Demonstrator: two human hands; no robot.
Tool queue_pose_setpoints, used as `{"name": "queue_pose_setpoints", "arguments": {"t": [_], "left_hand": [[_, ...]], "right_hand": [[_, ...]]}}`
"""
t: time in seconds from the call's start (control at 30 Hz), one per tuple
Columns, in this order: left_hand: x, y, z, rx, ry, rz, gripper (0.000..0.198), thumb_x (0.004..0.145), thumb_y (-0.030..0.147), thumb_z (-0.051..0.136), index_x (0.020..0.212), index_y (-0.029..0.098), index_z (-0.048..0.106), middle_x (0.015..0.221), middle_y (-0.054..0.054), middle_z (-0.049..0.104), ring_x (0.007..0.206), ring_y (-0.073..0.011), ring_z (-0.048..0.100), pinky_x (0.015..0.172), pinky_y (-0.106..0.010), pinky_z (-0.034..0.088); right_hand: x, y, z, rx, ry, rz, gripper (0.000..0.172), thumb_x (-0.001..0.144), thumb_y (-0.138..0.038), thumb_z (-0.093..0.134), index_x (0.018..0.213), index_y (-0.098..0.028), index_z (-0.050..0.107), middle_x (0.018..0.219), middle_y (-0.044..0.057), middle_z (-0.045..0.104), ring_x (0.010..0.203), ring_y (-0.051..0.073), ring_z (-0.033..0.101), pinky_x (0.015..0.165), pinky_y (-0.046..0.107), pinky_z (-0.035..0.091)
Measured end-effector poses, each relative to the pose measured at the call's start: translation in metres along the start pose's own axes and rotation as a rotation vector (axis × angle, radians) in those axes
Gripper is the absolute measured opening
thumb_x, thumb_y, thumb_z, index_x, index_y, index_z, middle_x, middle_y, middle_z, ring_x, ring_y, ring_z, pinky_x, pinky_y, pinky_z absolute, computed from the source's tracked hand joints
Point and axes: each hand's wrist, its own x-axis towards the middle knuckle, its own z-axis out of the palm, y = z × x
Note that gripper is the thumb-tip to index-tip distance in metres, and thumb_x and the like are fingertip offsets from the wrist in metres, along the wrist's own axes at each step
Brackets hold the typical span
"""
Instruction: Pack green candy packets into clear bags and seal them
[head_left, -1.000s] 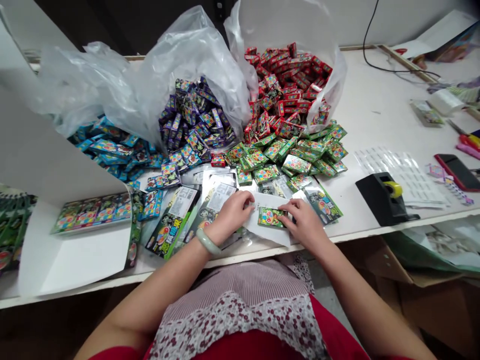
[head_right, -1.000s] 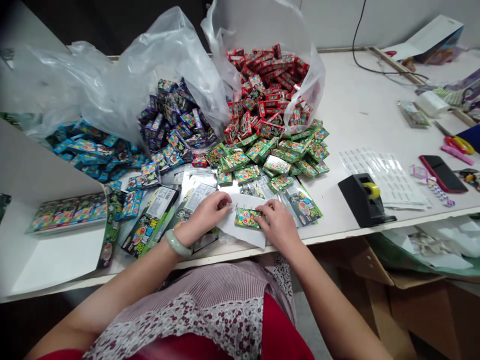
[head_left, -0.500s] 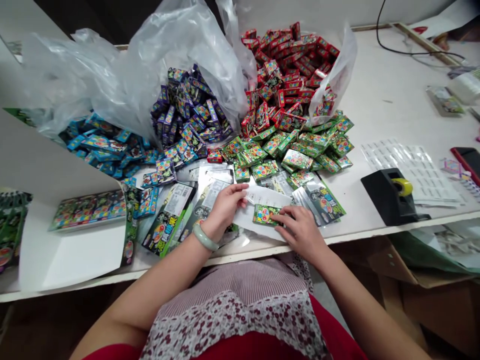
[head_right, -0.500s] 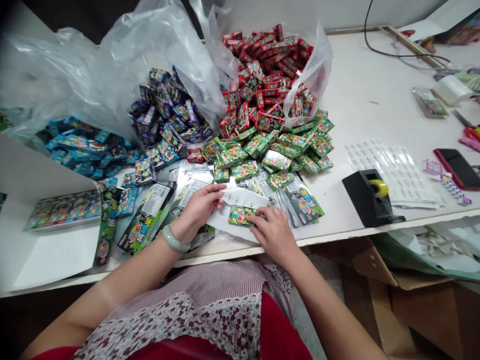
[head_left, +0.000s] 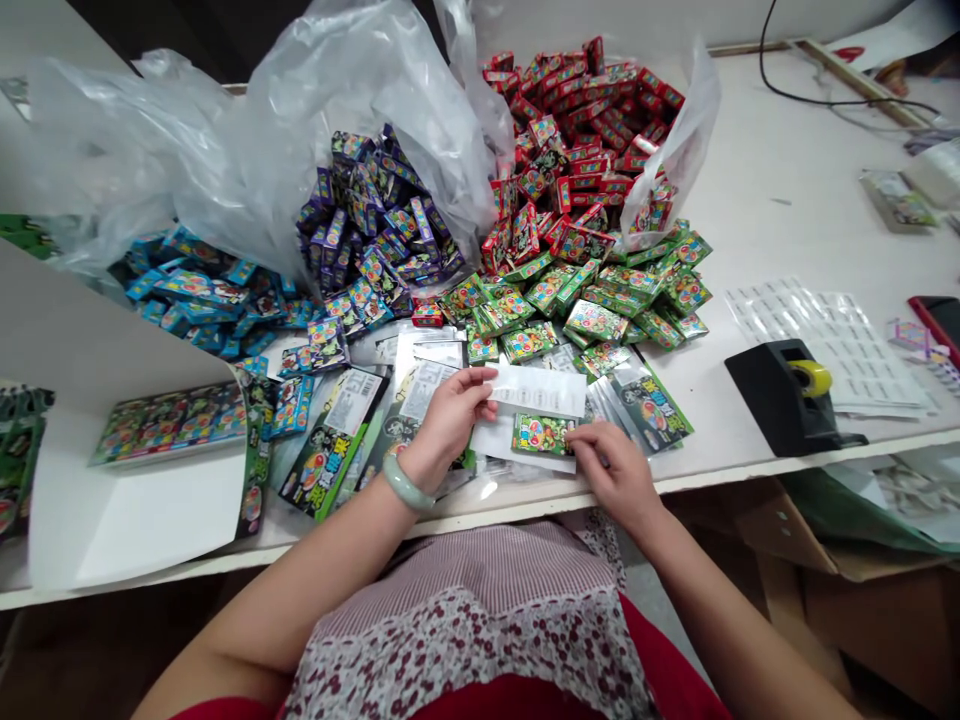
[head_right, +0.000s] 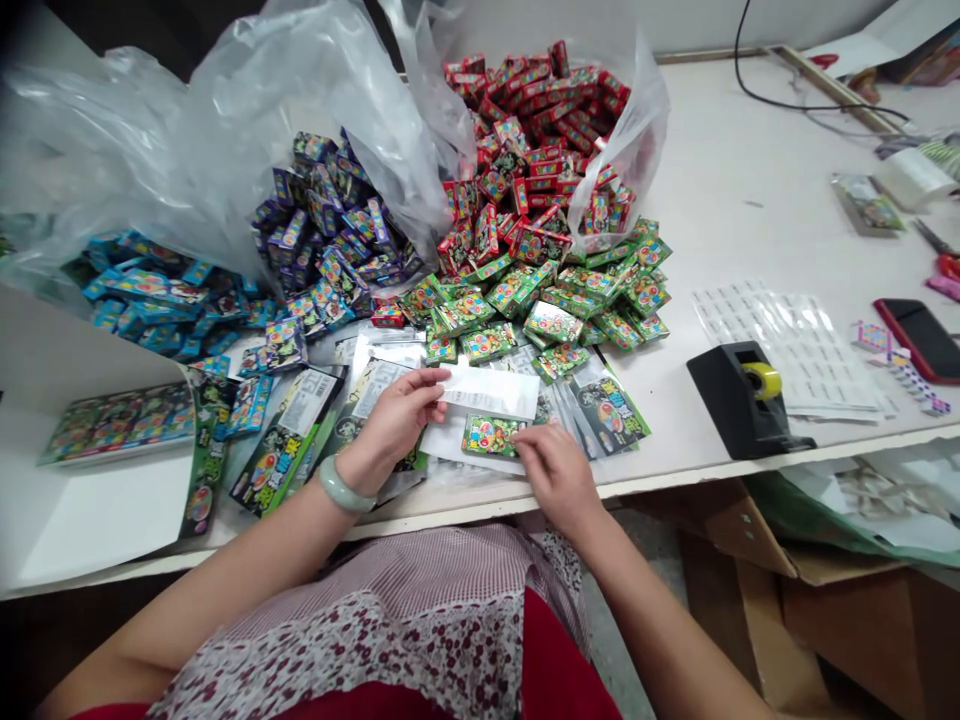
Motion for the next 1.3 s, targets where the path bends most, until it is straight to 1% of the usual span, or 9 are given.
{"name": "queue_pose_setpoints", "arguments": {"t": [0.1,0.2,0.37,0.57,0.7,0.87,1.07,1.17,1.3], "left_hand": [[-0.002,-0.002,-0.003,0.048,-0.032,-0.003,0.020,0.072,0.002,0.062,0.089,0.011,0.067,0.071,0.000,0.061,0.048,-0.0070,0.058,0.044,-0.018,0.049],[-0.001,-0.001,-0.005,0.082,-0.061,-0.001,0.020,0.071,0.003,0.064,0.089,0.011,0.067,0.073,0.000,0.062,0.048,-0.0073,0.059,0.044,-0.018,0.049],[0.002,0.007,-0.008,0.096,-0.054,0.000,0.020,0.071,0.005,0.065,0.089,0.012,0.066,0.072,0.001,0.061,0.050,-0.0066,0.059,0.048,-0.019,0.051],[0.006,0.006,-0.007,0.117,-0.102,-0.008,0.023,0.067,0.008,0.069,0.090,0.012,0.066,0.068,0.002,0.060,0.050,-0.0077,0.058,0.047,-0.019,0.050],[0.009,0.005,-0.006,0.182,-0.109,0.082,0.024,0.063,0.007,0.073,0.086,0.012,0.067,0.066,0.003,0.059,0.053,-0.0073,0.056,0.049,-0.018,0.048],[0.013,0.002,-0.006,0.188,-0.117,0.071,0.029,0.064,0.009,0.072,0.093,0.013,0.068,0.077,-0.001,0.065,0.062,-0.0094,0.057,0.059,-0.022,0.049],[0.015,-0.001,-0.009,0.729,-0.071,0.492,0.012,0.078,0.015,0.064,0.088,0.018,0.070,0.082,-0.003,0.062,0.078,-0.0160,0.057,0.072,-0.028,0.045],[0.016,0.004,-0.009,0.845,-0.088,0.665,0.005,0.080,0.016,0.061,0.078,0.018,0.066,0.089,-0.004,0.058,0.086,-0.0182,0.055,0.079,-0.029,0.044],[0.022,0.010,-0.007,0.706,-0.210,0.605,0.004,0.083,0.018,0.057,0.082,0.018,0.061,0.094,-0.005,0.061,0.093,-0.0185,0.057,0.084,-0.029,0.043]], "right_hand": [[0.012,0.007,-0.005,0.256,0.167,0.315,0.017,0.093,-0.035,0.051,0.104,-0.023,0.050,0.093,0.006,0.069,0.080,0.018,0.064,0.075,0.035,0.050],[0.032,0.012,-0.012,0.263,0.084,0.412,0.037,0.085,-0.041,0.061,0.114,-0.023,0.046,0.090,0.005,0.068,0.071,0.017,0.061,0.068,0.034,0.049],[0.052,0.015,-0.020,0.022,0.121,0.370,0.039,0.080,-0.040,0.063,0.113,-0.023,0.052,0.090,0.003,0.062,0.070,0.016,0.056,0.063,0.031,0.044],[0.055,0.015,-0.007,0.391,0.047,0.456,0.039,0.073,-0.036,0.067,0.108,-0.022,0.053,0.073,-0.002,0.060,0.064,0.014,0.055,0.061,0.029,0.044],[0.060,0.020,0.000,0.452,0.071,0.479,0.031,0.070,-0.036,0.068,0.096,-0.021,0.063,0.075,-0.001,0.061,0.066,0.014,0.054,0.064,0.030,0.046],[0.064,0.029,0.001,0.458,0.109,0.549,0.034,0.067,-0.039,0.070,0.095,-0.020,0.067,0.073,-0.001,0.062,0.067,0.014,0.056,0.065,0.031,0.048],[0.065,0.030,-0.003,0.225,0.090,0.455,0.027,0.074,-0.038,0.067,0.093,-0.020,0.070,0.068,-0.001,0.059,0.061,0.014,0.051,0.061,0.030,0.045],[0.070,0.027,-0.006,0.074,0.107,0.320,0.017,0.078,-0.035,0.063,0.083,-0.020,0.070,0.081,0.004,0.061,0.074,0.018,0.055,0.066,0.032,0.045],[0.077,0.026,-0.005,0.080,0.132,0.275,0.016,0.079,-0.035,0.062,0.080,-0.020,0.066,0.091,0.006,0.063,0.085,0.020,0.057,0.066,0.030,0.044]]}}
